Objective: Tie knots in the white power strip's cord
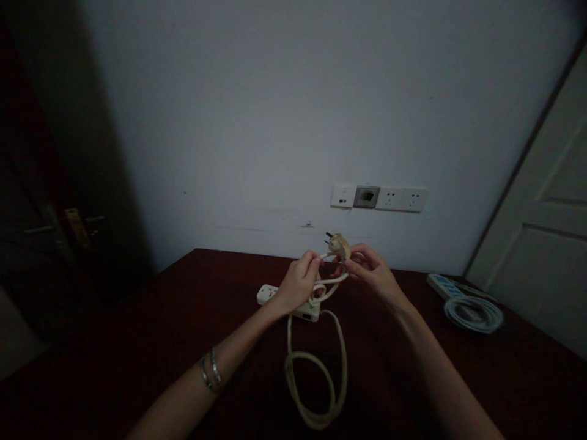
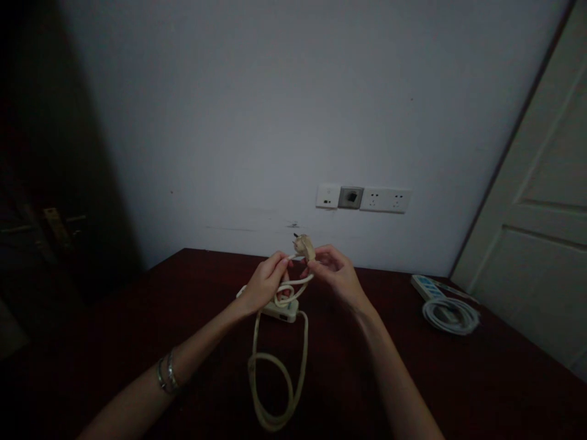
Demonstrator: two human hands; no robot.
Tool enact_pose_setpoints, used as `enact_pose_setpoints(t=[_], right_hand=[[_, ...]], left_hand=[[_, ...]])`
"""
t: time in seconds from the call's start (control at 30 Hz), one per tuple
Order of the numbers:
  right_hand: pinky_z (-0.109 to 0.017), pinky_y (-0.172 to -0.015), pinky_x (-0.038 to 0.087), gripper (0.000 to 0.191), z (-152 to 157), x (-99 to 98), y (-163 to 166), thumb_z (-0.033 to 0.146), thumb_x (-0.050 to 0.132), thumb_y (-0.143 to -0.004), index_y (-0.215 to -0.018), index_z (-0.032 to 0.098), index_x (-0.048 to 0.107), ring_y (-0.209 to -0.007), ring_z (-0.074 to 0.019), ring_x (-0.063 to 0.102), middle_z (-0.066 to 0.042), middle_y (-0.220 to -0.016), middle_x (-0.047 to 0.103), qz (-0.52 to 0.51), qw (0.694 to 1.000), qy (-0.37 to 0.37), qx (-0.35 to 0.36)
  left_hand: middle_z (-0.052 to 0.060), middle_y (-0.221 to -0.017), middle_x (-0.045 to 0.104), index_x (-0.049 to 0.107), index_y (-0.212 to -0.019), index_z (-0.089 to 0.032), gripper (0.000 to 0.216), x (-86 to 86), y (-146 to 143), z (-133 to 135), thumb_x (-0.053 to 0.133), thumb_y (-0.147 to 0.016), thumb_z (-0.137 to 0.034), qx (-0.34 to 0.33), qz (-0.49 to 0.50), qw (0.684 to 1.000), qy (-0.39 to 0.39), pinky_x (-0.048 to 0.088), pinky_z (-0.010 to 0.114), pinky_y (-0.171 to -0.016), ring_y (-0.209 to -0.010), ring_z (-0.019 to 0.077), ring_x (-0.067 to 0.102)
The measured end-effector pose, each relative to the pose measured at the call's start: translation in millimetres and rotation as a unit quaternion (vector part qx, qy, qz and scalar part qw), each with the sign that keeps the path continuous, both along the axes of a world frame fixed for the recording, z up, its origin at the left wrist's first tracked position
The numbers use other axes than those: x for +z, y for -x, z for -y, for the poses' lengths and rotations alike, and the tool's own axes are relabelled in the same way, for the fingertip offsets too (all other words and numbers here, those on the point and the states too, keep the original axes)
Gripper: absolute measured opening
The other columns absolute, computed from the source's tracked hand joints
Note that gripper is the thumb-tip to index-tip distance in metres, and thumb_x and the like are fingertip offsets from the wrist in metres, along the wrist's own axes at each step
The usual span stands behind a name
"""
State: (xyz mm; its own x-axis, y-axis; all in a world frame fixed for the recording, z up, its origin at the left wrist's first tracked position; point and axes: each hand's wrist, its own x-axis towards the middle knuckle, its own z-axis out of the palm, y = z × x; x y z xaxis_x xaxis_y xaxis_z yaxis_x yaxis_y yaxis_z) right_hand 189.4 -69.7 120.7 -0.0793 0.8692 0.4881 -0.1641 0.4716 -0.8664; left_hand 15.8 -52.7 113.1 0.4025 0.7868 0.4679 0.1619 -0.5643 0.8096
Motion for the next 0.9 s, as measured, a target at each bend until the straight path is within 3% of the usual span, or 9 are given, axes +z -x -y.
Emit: enact_pose_setpoints(t=[0.17, 0.23, 0.4, 0.53, 0.73, 0.9], right_hand=[[-0.035, -0.071, 0.051, 0.045, 2, -3.3, -6, 0.033, 0.069, -0.069, -0.11, 0.023, 0.056, -0.077, -0.0187, 0.064, -0.006, -0.085, 0.068, -0.065, 0.987, 0.083, 0.123], [-0.036, -0.076, 0.05, 0.047, 1, -4.9, -7, 0.028, 0.071, -0.068, -0.112, 0.023, 0.056, -0.081, -0.0185, 0.064, -0.006, -0.089, 0.068, -0.074, 0.982, 0.093, 0.147], [-0.027, -0.072, 0.05, 0.024, -3, -8.8, -1, 0.022, 0.073, -0.064, -0.087, 0.018, 0.065, -0.069, -0.0129, 0.064, -0.003, -0.077, 0.068, -0.066, 0.985, 0.114, 0.109], [-0.022, -0.065, 0.049, 0.02, -2, -10.4, 4, 0.023, 0.075, -0.062, -0.079, 0.017, 0.068, -0.062, -0.0098, 0.061, -0.001, -0.068, 0.066, -0.085, 0.984, 0.112, 0.11], [-0.022, -0.058, 0.044, 0.016, -1, -14.0, 2, 0.024, 0.075, -0.06, -0.071, 0.014, 0.07, -0.057, -0.0092, 0.054, -0.002, -0.06, 0.061, -0.093, 0.977, 0.101, 0.161], [-0.025, -0.057, 0.04, 0.015, -4, -19.2, -2, 0.025, 0.074, -0.06, -0.062, 0.011, 0.069, -0.057, -0.011, 0.051, -0.003, -0.057, 0.057, -0.087, 0.972, 0.09, 0.2]], left_hand=[[-0.006, -0.047, 0.05, 0.045, -0.084, -0.019, 0.027, -1.5, -1, -2, 0.034, -0.088, -0.043, -0.025, 0.07, 0.996, 0.048, 0.034, 0.018, -0.037, -0.034, 0.008, 0.043], [-0.006, -0.046, 0.05, 0.046, -0.085, -0.019, 0.026, -1.6, -2, -3, 0.036, -0.087, -0.043, -0.026, 0.099, 0.992, 0.069, 0.032, 0.018, -0.034, -0.031, 0.0077, 0.042], [-0.006, -0.043, 0.047, 0.051, -0.085, -0.016, 0.027, 0.2, -6, -4, 0.042, -0.083, -0.041, -0.033, 0.179, 0.972, 0.147, 0.027, 0.015, -0.03, -0.029, 0.0064, 0.039], [-0.007, -0.044, 0.045, 0.052, -0.085, -0.015, 0.027, 1.9, -8, 0, 0.045, -0.082, -0.041, -0.056, 0.221, 0.956, 0.184, 0.026, 0.014, -0.029, -0.03, 0.0056, 0.04], [-0.007, -0.043, 0.048, 0.048, -0.084, -0.016, 0.028, -0.5, -9, 2, 0.043, -0.083, -0.044, -0.087, 0.194, 0.965, 0.156, 0.026, 0.015, -0.027, -0.027, 0.0064, 0.037], [-0.006, -0.044, 0.05, 0.046, -0.08, -0.017, 0.027, -3.5, -11, 2, 0.042, -0.084, -0.043, -0.074, 0.187, 0.972, 0.124, 0.03, 0.016, -0.029, -0.03, 0.0075, 0.042]])
